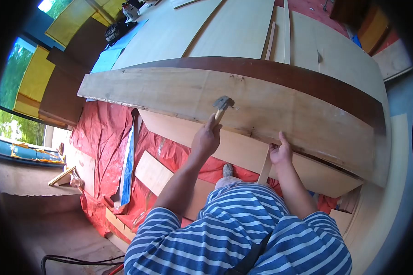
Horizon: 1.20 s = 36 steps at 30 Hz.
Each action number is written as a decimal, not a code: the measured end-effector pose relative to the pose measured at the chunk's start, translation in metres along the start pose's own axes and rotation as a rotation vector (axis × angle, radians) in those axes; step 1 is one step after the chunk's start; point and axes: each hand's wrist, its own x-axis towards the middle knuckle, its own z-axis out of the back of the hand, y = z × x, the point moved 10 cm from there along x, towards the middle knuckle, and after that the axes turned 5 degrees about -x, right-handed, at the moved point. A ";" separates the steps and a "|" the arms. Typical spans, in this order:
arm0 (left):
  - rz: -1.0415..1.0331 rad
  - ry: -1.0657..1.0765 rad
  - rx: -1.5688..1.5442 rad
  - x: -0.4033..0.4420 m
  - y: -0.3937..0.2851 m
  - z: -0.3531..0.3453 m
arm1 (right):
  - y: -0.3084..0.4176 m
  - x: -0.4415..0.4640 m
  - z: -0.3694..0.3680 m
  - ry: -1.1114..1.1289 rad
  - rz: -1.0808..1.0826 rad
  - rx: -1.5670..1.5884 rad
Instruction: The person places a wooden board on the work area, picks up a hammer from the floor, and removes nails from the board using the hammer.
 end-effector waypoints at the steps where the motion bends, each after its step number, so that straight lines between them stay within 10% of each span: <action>1: -0.016 -0.024 -0.025 0.009 -0.006 0.005 | 0.005 0.006 -0.008 0.027 0.020 0.012; 4: -0.182 -0.305 -0.171 -0.018 -0.034 0.041 | -0.005 -0.007 0.005 0.020 0.036 0.036; 15: -0.128 -0.230 -0.121 -0.008 -0.026 0.034 | 0.004 -0.015 -0.009 0.033 0.050 0.028; 19: 0.065 0.177 0.079 0.020 -0.002 0.007 | 0.003 -0.005 -0.008 0.078 0.052 0.002; 30: 0.085 -0.003 -0.208 0.057 0.007 0.021 | 0.000 -0.022 -0.014 0.164 0.095 0.011; 36: -0.797 0.153 0.307 0.108 -0.036 0.035 | 0.000 -0.028 -0.021 0.136 0.119 0.062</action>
